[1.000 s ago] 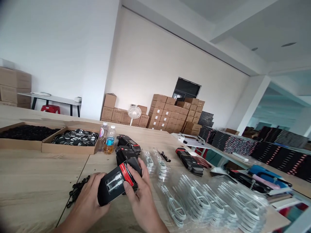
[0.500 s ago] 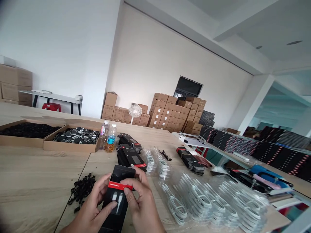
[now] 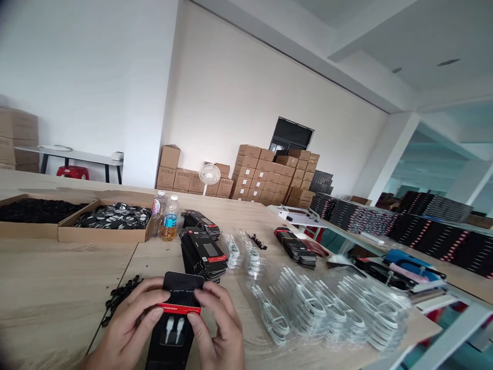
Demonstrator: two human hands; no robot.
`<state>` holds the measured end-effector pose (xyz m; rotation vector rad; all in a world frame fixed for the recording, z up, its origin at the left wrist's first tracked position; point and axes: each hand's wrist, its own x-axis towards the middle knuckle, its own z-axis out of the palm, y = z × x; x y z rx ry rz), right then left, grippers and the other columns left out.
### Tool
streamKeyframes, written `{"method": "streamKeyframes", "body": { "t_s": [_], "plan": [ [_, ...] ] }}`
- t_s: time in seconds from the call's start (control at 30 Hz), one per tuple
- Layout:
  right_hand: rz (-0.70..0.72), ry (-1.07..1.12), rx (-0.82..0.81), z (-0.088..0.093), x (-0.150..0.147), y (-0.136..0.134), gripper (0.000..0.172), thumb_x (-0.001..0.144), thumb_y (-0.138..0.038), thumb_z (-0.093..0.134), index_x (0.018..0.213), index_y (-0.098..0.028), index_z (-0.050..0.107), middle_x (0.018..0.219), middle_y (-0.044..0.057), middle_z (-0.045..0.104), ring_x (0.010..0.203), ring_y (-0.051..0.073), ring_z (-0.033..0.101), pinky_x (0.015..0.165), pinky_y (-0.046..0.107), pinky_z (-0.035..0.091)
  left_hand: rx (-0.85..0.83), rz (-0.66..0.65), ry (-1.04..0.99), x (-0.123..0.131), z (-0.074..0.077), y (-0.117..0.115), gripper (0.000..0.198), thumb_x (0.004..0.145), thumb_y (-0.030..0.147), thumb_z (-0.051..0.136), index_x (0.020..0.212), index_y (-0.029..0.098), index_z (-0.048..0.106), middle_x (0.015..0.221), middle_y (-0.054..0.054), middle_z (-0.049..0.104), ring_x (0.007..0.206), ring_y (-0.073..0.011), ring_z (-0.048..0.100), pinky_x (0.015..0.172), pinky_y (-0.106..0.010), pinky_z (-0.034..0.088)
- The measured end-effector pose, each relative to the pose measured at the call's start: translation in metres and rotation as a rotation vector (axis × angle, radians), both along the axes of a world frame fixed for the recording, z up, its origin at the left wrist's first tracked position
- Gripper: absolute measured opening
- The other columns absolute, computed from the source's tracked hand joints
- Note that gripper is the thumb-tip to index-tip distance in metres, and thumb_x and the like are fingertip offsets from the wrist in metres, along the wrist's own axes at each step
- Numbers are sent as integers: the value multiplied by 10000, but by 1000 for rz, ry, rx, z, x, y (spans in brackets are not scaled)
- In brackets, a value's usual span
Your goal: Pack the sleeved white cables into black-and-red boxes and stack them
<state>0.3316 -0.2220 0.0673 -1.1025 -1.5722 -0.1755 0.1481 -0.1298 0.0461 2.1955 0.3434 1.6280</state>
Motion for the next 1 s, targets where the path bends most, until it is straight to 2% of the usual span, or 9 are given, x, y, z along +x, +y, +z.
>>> {"method": "streamKeyframes", "body": {
  "t_s": [0.17, 0.27, 0.33, 0.4, 0.53, 0.67, 0.77, 0.9, 1.0],
  "plan": [
    [-40, -285, 47, 17, 3, -5, 326, 866, -78, 598, 1134, -249, 673, 1308, 130, 620, 1041, 227, 690, 822, 313, 614, 87, 30, -25, -2, 7, -2, 257, 873, 88, 558, 1062, 243, 637, 1266, -84, 641, 1113, -192, 666, 916, -250, 561],
    [17, -321, 118, 25, 2, -8, 220, 844, -65, 611, 973, -236, 655, 1020, 76, 726, 986, 219, 696, 826, 326, 605, 72, -37, -123, 1, 8, -5, 255, 845, 26, 544, 985, 237, 573, 1055, -62, 704, 1048, -184, 690, 876, -266, 583],
    [84, -264, 116, 31, 0, -9, 159, 835, -93, 639, 901, -234, 611, 863, 35, 711, 889, 198, 696, 809, 321, 597, 44, -81, -179, 2, 9, -9, 257, 830, 16, 539, 946, 245, 520, 955, -46, 706, 1026, -192, 695, 851, -287, 596],
    [120, -183, 25, 39, -3, -11, 122, 836, -133, 659, 878, -231, 600, 823, 23, 679, 827, 180, 678, 773, 302, 586, -3, -95, -149, -1, 13, -12, 225, 824, 49, 561, 914, 249, 511, 940, -48, 703, 1016, -205, 696, 839, -299, 599],
    [134, -119, -218, 56, -6, -14, 101, 832, -166, 668, 909, -228, 680, 927, 47, 666, 852, 170, 669, 753, 263, 557, -197, -83, 78, -12, 28, -17, 92, 866, 190, 603, 936, 248, 617, 997, -64, 713, 984, -208, 701, 821, -272, 594],
    [169, -61, -338, 65, -6, -15, 94, 827, -221, 695, 912, -234, 732, 951, 49, 679, 851, 166, 674, 778, 266, 540, -274, -136, 196, -18, 45, -18, 200, 883, 250, 599, 1061, 278, 687, 995, -44, 720, 893, -174, 702, 782, -235, 586],
    [182, 5, -409, 71, -8, -16, 64, 843, -242, 687, 866, -221, 743, 895, 41, 688, 813, 160, 671, 745, 262, 525, -304, -193, 211, -17, 52, -17, 194, 907, 254, 557, 1010, 269, 721, 963, -53, 713, 862, -168, 698, 744, -229, 580],
    [198, 11, -435, 81, -11, -19, 88, 855, -236, 673, 807, -199, 737, 838, 32, 674, 767, 153, 653, 698, 253, 506, -335, -190, 237, -16, 54, -17, 213, 925, 292, 527, 925, 247, 736, 948, -72, 703, 870, -176, 693, 749, -243, 575],
    [224, -58, -423, 79, -6, -25, 130, 893, -257, 622, 866, -211, 741, 925, 47, 672, 842, 163, 660, 764, 271, 520, -332, -171, 234, -18, 46, -19, 227, 927, 334, 532, 920, 251, 744, 1017, -87, 702, 945, -188, 689, 809, -261, 579]
  ]
}}
